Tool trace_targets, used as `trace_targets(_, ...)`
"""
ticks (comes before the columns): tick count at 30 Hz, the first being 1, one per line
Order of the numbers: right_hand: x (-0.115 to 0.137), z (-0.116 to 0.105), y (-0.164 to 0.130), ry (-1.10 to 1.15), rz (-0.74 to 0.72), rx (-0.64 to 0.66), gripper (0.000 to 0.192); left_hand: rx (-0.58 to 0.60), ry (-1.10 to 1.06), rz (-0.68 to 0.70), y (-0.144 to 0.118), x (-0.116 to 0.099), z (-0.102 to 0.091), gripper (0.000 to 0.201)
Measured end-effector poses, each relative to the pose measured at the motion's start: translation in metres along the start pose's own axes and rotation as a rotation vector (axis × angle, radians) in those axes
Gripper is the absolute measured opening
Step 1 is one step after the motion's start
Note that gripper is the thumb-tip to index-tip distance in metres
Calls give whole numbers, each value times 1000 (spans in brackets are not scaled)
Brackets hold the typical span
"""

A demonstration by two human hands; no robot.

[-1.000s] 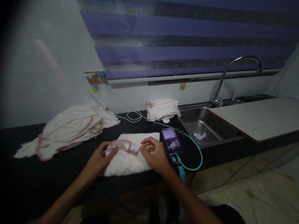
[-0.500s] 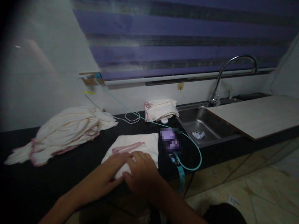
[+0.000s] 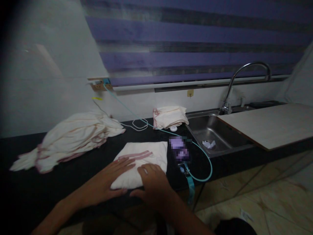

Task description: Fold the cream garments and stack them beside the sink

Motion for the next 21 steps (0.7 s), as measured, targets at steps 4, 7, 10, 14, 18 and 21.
trace_targets(4,5,-2,1,-103,52,45,38,-42,129,8,-5,-7,-4,69)
trace_targets(7,8,-1,2,-211,77,67,14,-92,217,9,-7,-23,-12,71)
trace_targets(10,12,0,3,-244,72,76,19,-93,219,-37,-4,-44,-20,68)
trace_targets(14,24,8,-1,-201,-23,149,35,26,41,-187,6,-67,-25,57)
trace_targets(18,30,5,-14,-85,-39,161,36,156,-97,-334,11,-78,-19,43)
trace_targets(21,28,-5,-19,-36,18,128,36,176,-113,-396,14,-78,-16,45)
Point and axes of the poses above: each hand's wrist, its own y-axis towards the middle knuckle, its own z-axis out of the palm, x = y × z, the point moved 9 cm from there along y, towards the middle knuckle, and after that the axes turned 12 degrees about y, right-handed, at the moved point
